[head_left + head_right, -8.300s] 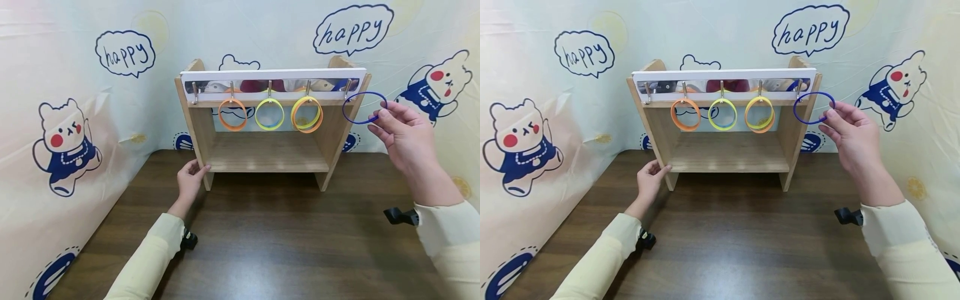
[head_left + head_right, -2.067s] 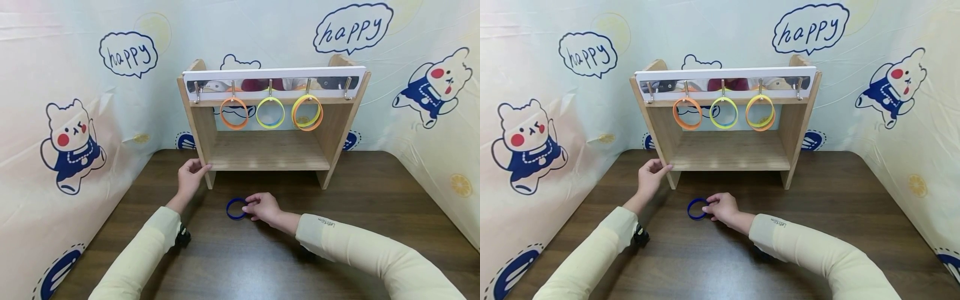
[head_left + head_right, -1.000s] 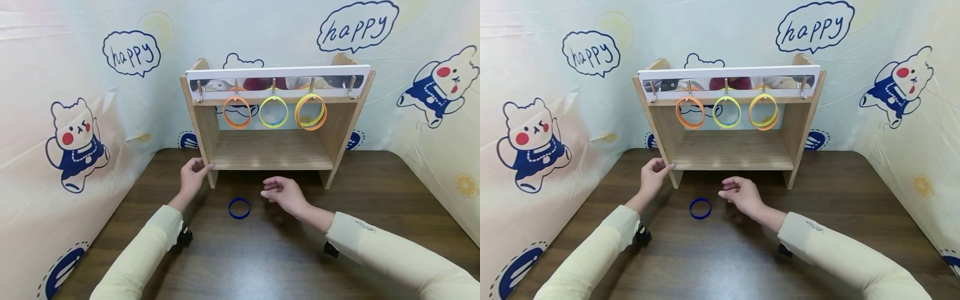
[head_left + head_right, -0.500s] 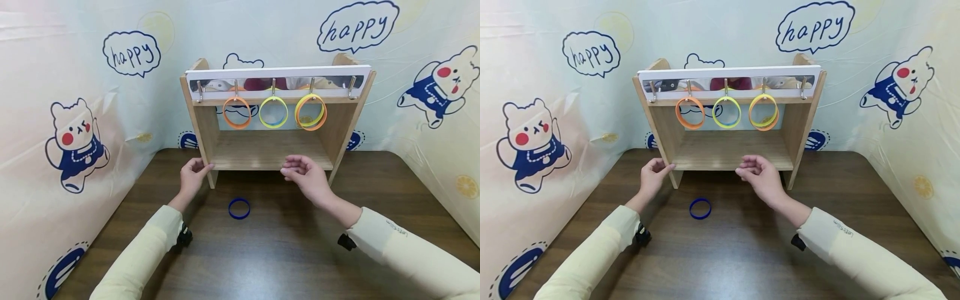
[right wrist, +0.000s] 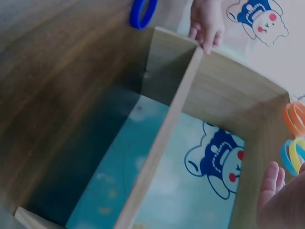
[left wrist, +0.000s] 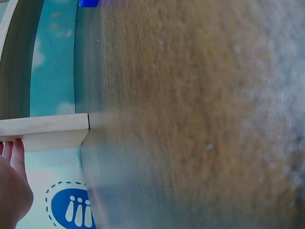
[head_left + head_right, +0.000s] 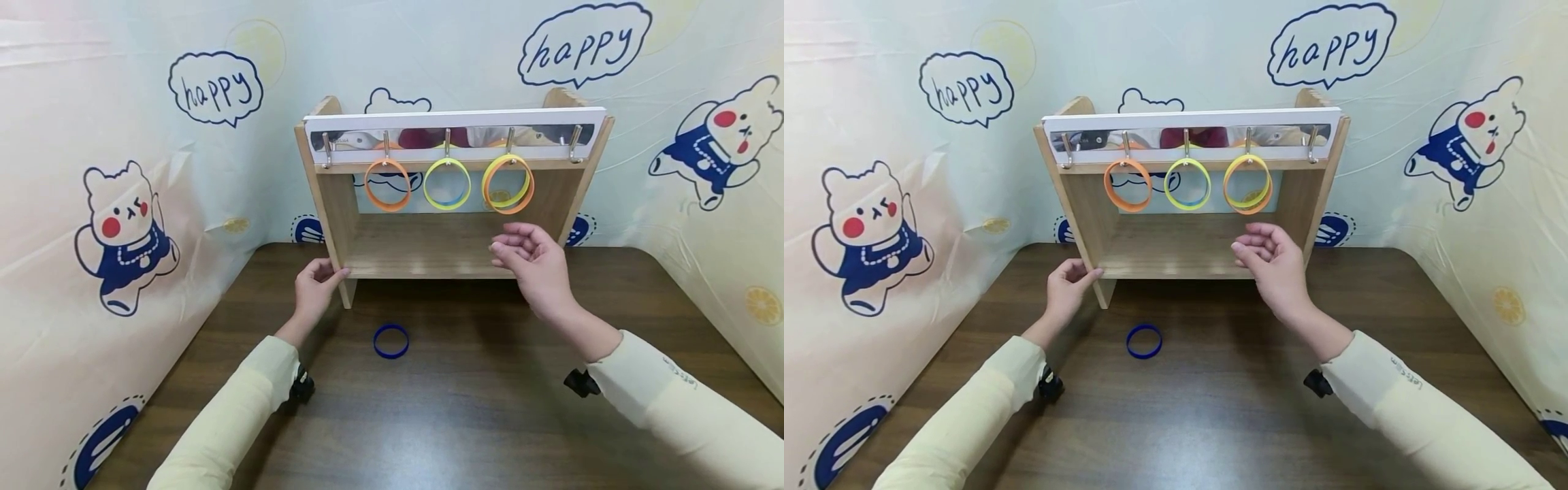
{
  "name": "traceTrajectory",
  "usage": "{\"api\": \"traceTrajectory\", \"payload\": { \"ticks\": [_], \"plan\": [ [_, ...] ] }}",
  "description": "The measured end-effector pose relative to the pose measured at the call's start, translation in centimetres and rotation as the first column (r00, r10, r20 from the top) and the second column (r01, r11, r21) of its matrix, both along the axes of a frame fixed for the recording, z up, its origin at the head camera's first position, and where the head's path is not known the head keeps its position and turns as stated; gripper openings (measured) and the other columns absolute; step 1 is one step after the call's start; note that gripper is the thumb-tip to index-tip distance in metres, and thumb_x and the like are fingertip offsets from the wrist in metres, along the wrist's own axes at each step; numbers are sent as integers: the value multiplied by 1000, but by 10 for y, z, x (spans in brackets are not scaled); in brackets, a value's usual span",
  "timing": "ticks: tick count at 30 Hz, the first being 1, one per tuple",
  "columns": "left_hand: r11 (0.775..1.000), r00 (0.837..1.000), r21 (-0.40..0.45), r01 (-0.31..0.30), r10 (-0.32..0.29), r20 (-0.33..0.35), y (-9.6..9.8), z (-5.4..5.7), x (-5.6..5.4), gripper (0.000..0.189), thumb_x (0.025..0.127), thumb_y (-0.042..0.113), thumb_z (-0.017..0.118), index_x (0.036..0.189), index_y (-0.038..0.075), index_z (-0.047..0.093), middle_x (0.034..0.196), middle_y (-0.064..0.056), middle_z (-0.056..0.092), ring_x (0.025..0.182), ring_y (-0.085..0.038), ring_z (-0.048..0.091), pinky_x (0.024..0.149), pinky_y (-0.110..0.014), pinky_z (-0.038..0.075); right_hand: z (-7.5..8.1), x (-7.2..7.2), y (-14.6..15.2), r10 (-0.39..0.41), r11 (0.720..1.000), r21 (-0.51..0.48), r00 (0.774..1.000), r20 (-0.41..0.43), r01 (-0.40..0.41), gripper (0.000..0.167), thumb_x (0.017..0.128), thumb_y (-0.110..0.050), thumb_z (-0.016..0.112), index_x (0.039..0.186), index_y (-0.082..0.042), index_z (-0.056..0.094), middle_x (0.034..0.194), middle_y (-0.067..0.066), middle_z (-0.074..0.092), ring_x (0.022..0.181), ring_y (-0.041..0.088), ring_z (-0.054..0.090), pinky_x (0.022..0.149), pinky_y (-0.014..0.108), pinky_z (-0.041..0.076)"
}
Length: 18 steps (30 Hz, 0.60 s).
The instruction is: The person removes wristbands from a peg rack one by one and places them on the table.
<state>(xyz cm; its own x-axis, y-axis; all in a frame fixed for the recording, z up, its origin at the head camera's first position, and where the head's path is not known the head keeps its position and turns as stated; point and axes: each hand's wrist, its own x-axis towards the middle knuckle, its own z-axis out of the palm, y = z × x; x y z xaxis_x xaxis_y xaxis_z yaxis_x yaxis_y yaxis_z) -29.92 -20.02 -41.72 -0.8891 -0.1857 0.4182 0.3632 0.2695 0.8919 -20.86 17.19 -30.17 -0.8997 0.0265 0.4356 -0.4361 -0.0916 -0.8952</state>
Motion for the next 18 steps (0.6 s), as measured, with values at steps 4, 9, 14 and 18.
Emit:
{"api": "traceTrajectory", "payload": {
  "ticks": [4, 9, 14, 18],
  "plan": [
    [1000, 1000, -1, 4, -4, -1, 0, -1, -1, 36, 80, 27, 82, 102, 3, 67, 103, -11, 69, 95, -19, 64, 78, -28, 55, 9, 0, 3, -19, 996, -83, 1000, -9, 18, 30, 90, -3, 68, 116, -2, 54, 102, 10, 65, 91, 17, 67, 76, 26, 55],
    [1000, 1000, -4, 14, -14, -8, 1, -1, -1, 36, 80, 27, 82, 102, 3, 67, 105, -11, 69, 97, -21, 65, 80, -31, 55, 20, -1, 6, -51, 988, -149, 999, -9, 49, 35, 89, -2, 69, 118, 1, 51, 100, 10, 65, 92, 19, 67, 75, 26, 55],
    [1000, 1000, -12, 12, -12, -9, 0, 0, 0, 37, 80, 27, 81, 103, 2, 66, 105, -12, 69, 97, -21, 65, 80, -31, 55, 29, -4, 8, -77, 984, -159, 997, 25, 80, 35, 88, -6, 71, 118, -1, 53, 102, 11, 66, 91, 18, 68, 74, 26, 56],
    [1000, 1000, -17, 12, -12, -9, -1, 0, 0, 36, 80, 27, 81, 102, 3, 66, 105, -11, 69, 97, -20, 65, 80, -30, 55, 34, -7, 10, -74, 981, -179, 997, 38, 79, 36, 88, -8, 71, 118, 0, 53, 104, 12, 66, 91, 19, 68, 74, 26, 56]
  ]
}}
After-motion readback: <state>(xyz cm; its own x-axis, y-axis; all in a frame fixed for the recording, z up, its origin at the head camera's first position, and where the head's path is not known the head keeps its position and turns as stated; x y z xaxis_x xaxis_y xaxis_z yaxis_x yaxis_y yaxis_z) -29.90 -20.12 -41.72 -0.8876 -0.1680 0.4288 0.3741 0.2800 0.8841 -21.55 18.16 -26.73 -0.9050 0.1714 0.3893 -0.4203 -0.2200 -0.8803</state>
